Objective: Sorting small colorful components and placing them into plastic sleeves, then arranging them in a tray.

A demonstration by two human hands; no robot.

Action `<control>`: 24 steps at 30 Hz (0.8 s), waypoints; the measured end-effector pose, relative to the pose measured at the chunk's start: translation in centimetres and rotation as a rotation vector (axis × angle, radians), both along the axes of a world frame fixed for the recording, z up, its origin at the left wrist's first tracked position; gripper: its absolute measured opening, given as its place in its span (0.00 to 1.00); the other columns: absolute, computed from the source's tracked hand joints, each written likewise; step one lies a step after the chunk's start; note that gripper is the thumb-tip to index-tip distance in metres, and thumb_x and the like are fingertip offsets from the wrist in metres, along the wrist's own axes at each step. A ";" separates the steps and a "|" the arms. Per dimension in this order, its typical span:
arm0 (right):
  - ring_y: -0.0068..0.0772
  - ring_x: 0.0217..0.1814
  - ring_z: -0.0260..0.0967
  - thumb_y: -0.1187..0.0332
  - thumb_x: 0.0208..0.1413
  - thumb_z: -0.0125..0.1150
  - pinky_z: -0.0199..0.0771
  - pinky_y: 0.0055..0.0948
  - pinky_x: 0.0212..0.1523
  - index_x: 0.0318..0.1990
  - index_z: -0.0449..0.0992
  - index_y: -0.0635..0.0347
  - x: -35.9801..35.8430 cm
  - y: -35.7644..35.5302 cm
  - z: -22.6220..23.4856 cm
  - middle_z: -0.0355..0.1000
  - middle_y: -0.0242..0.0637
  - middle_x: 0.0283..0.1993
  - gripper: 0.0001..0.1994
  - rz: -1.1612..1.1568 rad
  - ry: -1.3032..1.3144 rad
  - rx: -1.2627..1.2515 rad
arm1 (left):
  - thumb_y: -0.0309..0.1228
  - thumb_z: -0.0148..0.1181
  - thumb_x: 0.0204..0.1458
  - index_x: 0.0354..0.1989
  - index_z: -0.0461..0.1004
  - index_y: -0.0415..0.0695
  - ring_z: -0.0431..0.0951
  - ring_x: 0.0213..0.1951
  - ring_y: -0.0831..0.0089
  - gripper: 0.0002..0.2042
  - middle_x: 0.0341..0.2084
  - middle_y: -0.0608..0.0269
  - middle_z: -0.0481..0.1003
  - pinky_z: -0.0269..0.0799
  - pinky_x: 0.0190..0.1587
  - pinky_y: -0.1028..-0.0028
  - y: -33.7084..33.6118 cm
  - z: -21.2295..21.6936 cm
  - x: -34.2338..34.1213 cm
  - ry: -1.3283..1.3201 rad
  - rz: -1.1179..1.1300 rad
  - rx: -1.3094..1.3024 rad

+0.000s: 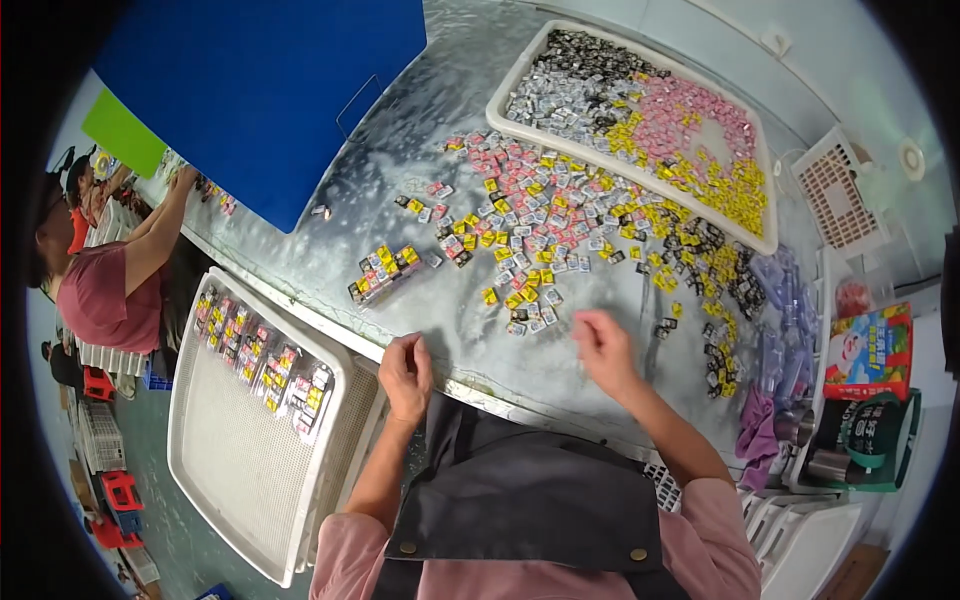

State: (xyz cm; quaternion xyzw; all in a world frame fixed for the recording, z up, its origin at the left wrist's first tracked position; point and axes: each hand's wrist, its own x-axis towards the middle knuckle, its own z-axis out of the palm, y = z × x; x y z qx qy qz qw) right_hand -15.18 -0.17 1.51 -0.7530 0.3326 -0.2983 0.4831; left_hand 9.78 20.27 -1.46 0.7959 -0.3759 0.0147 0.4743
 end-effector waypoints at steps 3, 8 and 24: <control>0.18 0.27 0.69 0.74 0.65 0.55 0.71 0.22 0.28 0.48 0.75 0.62 -7.5 -0.5 -0.5 0.74 0.30 0.30 0.07 -0.315 -0.012 -0.097 | 0.30 0.60 0.59 0.38 0.77 0.40 0.76 0.23 0.63 0.07 0.23 0.55 0.76 0.71 0.30 0.67 -2.0 0.1 -0.4 0.047 0.101 0.006; 0.19 0.30 0.71 0.75 0.65 0.53 0.73 0.21 0.32 0.49 0.73 0.66 -16.9 -0.6 -4.3 0.75 0.31 0.33 0.08 -0.574 -0.039 0.018 | 0.34 0.59 0.59 0.38 0.78 0.42 0.78 0.24 0.58 0.08 0.22 0.54 0.78 0.73 0.30 0.63 -2.6 -0.2 0.1 -0.107 0.134 0.057; 0.20 0.32 0.71 0.74 0.64 0.56 0.72 0.22 0.35 0.50 0.74 0.67 -17.0 -1.3 -6.8 0.75 0.34 0.32 0.10 -0.514 0.020 -0.243 | 0.31 0.61 0.55 0.36 0.77 0.44 0.79 0.28 0.53 0.05 0.24 0.52 0.78 0.74 0.32 0.59 -2.6 0.8 -0.5 -0.100 0.131 0.065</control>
